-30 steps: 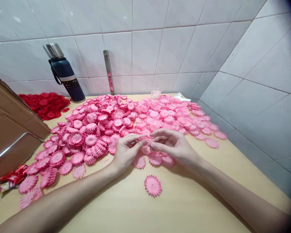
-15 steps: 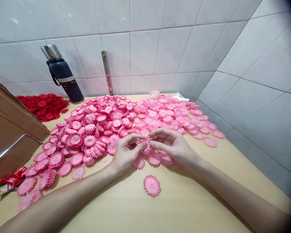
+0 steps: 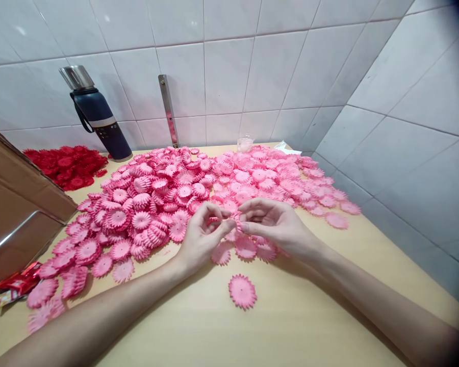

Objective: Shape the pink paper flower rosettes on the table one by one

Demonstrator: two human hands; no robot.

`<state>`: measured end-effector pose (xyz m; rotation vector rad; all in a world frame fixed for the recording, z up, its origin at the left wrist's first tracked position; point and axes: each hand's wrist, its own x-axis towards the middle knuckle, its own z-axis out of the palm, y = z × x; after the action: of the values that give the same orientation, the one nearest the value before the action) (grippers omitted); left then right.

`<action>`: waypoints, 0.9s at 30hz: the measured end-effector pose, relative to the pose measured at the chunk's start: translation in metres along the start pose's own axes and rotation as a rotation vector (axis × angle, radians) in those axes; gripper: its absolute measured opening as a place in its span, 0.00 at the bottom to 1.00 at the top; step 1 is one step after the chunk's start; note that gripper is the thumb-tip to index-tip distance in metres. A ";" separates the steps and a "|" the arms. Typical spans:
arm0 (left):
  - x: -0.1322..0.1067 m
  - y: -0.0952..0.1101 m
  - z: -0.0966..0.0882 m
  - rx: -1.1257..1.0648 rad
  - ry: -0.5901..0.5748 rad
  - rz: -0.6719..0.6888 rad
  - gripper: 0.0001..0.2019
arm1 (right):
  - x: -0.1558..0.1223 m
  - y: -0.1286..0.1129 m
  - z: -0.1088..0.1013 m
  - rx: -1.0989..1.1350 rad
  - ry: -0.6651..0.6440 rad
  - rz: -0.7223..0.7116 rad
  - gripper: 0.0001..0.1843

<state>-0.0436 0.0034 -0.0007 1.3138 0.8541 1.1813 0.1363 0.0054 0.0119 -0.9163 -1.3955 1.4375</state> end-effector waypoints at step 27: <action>0.001 0.002 -0.004 0.263 0.066 0.109 0.08 | 0.013 0.005 -0.020 -0.151 0.481 -0.239 0.06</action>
<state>-0.0478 0.0047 0.0012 1.5577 1.0226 1.2328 0.1505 0.0244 0.0060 -1.0668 -1.2072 0.8676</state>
